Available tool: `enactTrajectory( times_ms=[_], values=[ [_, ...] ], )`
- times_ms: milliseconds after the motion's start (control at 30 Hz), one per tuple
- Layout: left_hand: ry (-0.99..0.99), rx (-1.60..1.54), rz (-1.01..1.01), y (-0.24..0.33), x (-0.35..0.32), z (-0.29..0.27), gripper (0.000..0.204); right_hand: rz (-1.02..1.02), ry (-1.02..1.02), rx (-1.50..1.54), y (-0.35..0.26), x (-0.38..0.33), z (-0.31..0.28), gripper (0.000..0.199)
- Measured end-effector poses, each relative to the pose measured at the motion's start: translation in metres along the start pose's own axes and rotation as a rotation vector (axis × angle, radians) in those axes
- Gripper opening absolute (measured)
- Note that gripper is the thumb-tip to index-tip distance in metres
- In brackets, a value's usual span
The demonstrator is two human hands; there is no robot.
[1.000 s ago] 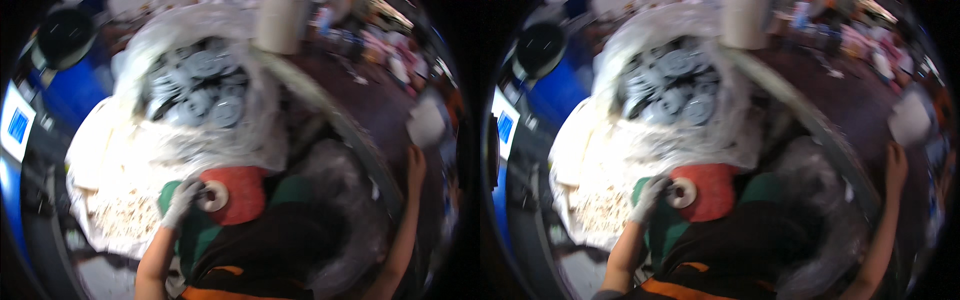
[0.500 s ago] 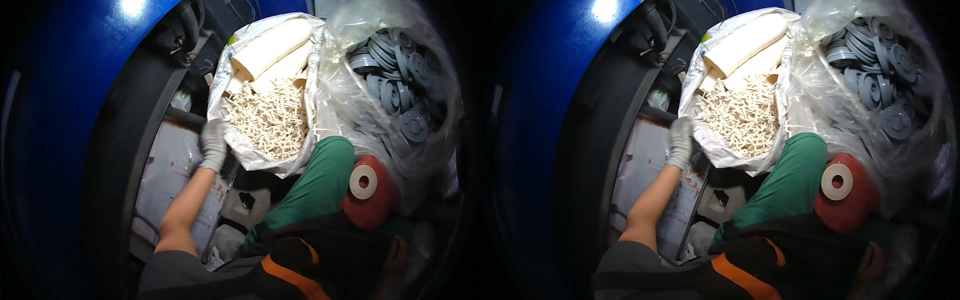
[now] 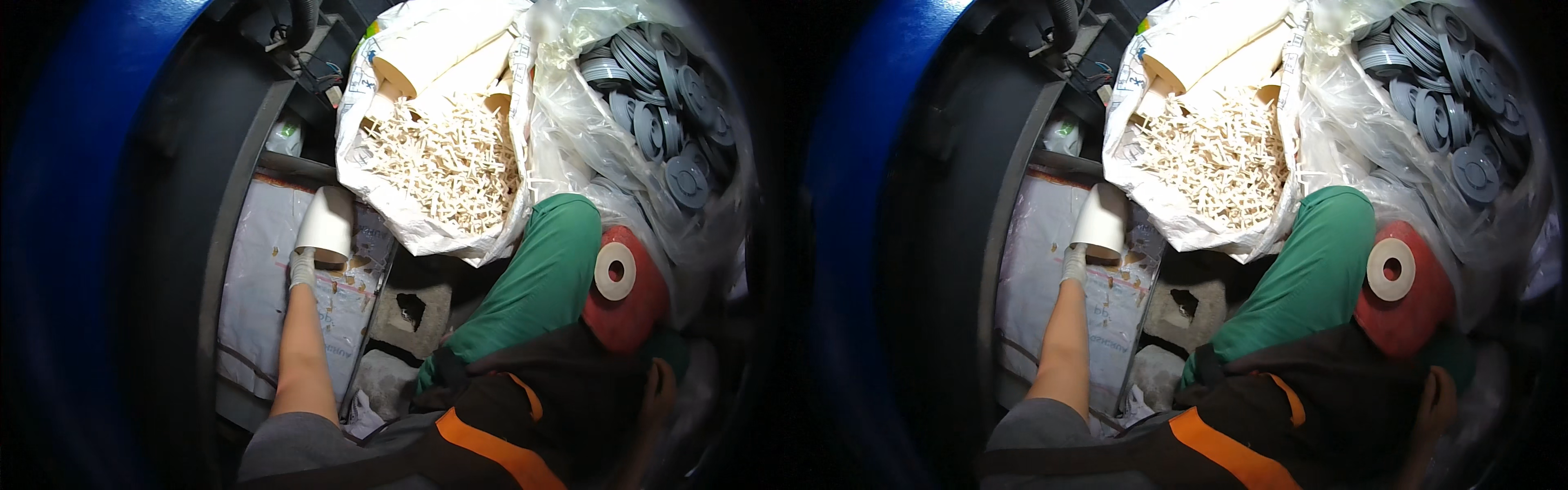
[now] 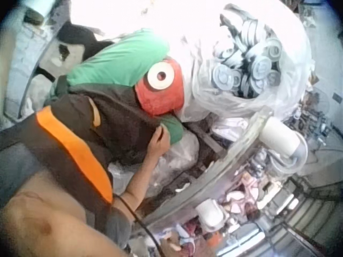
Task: The person assembles white plastic pitchers by inserting a white plastic component into the body, then attaching a gray lid. The person repeats this process for multiple units, placing finished pitchers on a nearby table.
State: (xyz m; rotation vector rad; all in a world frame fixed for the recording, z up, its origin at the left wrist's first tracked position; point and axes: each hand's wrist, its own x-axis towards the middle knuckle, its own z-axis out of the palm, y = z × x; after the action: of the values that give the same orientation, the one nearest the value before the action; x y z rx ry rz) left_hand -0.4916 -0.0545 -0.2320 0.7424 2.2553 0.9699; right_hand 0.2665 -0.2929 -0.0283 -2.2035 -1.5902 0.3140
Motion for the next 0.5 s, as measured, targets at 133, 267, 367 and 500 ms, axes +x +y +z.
enactTrajectory(
  times_ms=[133, 267, 367, 500],
  values=[
    [0.386, 0.3, -0.094, 0.005, 0.02, 0.038, 0.049, -0.076, -0.003, -0.013, -0.001, 0.006, 0.005, 0.019],
    [0.002, 0.932, 0.28, 0.077, -0.036, 0.019, 0.045, -0.089, 0.048, -0.011, -0.007, 0.002, 0.0, 0.017],
    [0.16, 0.457, 0.53, 0.089, -0.036, -0.009, 0.032, 0.013, 0.024, 0.156, -0.027, 0.013, 0.007, 0.016],
    [-0.039, 0.235, 0.668, 0.174, -0.074, -0.023, 0.016, 0.072, -0.103, 0.505, -0.06, 0.036, 0.029, 0.014]
  ],
)
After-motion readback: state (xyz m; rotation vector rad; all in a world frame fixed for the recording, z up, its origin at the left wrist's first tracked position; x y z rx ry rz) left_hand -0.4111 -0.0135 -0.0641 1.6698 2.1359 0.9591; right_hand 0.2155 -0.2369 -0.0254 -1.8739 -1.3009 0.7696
